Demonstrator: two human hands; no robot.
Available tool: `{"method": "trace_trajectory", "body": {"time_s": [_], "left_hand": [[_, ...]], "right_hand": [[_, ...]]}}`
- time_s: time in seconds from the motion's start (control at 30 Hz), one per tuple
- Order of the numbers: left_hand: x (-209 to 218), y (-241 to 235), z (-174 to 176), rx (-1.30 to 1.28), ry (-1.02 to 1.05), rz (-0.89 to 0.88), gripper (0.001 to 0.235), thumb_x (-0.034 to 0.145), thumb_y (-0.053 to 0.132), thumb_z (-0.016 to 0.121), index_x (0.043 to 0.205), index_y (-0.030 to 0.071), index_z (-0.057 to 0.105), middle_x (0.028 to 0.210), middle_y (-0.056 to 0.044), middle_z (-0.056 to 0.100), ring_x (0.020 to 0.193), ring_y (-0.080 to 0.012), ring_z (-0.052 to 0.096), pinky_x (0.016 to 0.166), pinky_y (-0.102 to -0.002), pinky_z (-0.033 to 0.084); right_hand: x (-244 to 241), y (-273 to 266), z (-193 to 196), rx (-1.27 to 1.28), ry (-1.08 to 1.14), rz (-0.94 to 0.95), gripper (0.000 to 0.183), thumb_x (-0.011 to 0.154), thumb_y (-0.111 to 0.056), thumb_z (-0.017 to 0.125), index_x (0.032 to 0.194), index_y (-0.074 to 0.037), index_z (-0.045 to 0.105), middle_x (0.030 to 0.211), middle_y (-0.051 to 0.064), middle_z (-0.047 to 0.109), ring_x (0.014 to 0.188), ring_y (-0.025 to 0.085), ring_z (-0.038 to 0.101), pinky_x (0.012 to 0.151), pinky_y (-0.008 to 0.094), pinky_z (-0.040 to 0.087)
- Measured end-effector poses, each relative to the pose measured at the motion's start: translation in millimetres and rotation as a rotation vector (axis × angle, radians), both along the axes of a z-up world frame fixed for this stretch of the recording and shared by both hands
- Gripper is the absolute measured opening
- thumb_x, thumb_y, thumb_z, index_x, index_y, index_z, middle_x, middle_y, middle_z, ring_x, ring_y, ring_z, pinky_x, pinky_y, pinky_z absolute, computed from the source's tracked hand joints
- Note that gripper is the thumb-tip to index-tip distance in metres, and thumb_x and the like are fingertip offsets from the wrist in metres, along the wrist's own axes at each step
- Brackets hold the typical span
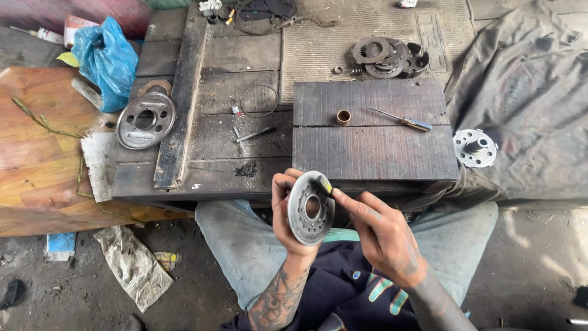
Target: Cleaning and inspecting motorcycle clutch plates and hub components using a brush and screwdriver
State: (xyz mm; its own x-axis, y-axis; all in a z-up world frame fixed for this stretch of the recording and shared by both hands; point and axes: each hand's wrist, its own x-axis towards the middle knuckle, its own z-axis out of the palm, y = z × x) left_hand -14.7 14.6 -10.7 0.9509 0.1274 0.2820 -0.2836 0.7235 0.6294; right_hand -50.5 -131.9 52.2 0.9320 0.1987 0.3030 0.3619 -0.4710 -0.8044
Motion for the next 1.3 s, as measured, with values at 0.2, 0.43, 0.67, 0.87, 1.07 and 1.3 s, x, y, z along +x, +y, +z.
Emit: {"method": "trace_trajectory", "body": {"time_s": [0.2, 0.43, 0.67, 0.87, 1.07, 1.3], "left_hand": [[0, 1, -8, 0.034, 0.028, 0.015, 0.027, 0.093, 0.029, 0.037, 0.104, 0.006, 0.046, 0.109, -0.009, 0.051, 0.095, -0.016, 0.051, 0.086, -0.031, 0.043], [2, 0, 0, 0.069, 0.05, 0.039, 0.019, 0.091, 0.018, 0.036, 0.1, 0.004, 0.046, 0.104, -0.01, 0.052, 0.088, -0.0164, 0.048, 0.082, -0.03, 0.042], [2, 0, -6, 0.058, 0.052, 0.02, 0.022, 0.092, 0.021, 0.037, 0.103, 0.005, 0.047, 0.107, -0.01, 0.051, 0.092, -0.0168, 0.05, 0.086, -0.031, 0.042], [-10, -22, 8, 0.013, 0.089, -0.057, 0.025, 0.096, 0.028, 0.04, 0.096, 0.004, 0.048, 0.098, -0.006, 0.051, 0.1, -0.0126, 0.052, 0.087, -0.024, 0.041], [0, 0, -6, -0.108, 0.036, -0.064, 0.026, 0.101, 0.023, 0.034, 0.112, 0.005, 0.05, 0.116, -0.01, 0.051, 0.099, -0.0154, 0.053, 0.088, -0.028, 0.045], [-4, 1, 0, -0.079, 0.006, -0.038, 0.025, 0.096, 0.023, 0.035, 0.11, 0.007, 0.048, 0.109, -0.01, 0.049, 0.095, -0.0159, 0.052, 0.081, -0.029, 0.044]], "right_hand": [[1, 1, -5, -0.015, -0.03, 0.005, 0.05, 0.082, 0.012, 0.059, 0.129, -0.003, 0.068, 0.079, 0.005, 0.06, 0.049, 0.014, 0.045, 0.043, 0.031, 0.039], [1, -6, -14, -0.066, -0.001, 0.015, 0.046, 0.083, 0.008, 0.062, 0.126, -0.005, 0.07, 0.077, 0.004, 0.06, 0.048, 0.015, 0.045, 0.044, 0.031, 0.04], [-3, -6, -20, -0.113, -0.051, 0.016, 0.056, 0.08, 0.01, 0.06, 0.133, -0.006, 0.067, 0.079, 0.004, 0.058, 0.048, 0.014, 0.046, 0.042, 0.032, 0.04], [18, -26, -35, 0.177, -0.172, -0.13, 0.044, 0.094, 0.009, 0.054, 0.136, -0.002, 0.063, 0.085, 0.009, 0.059, 0.061, 0.013, 0.048, 0.055, 0.03, 0.047], [-7, -48, -29, 0.408, -0.028, -0.203, 0.035, 0.099, 0.007, 0.05, 0.133, 0.0, 0.056, 0.103, 0.011, 0.064, 0.083, 0.013, 0.058, 0.071, 0.023, 0.048], [-23, -17, 4, -0.001, 0.01, -0.238, 0.03, 0.086, 0.006, 0.067, 0.114, 0.0, 0.073, 0.092, 0.005, 0.069, 0.06, 0.01, 0.052, 0.053, 0.023, 0.042]]}}
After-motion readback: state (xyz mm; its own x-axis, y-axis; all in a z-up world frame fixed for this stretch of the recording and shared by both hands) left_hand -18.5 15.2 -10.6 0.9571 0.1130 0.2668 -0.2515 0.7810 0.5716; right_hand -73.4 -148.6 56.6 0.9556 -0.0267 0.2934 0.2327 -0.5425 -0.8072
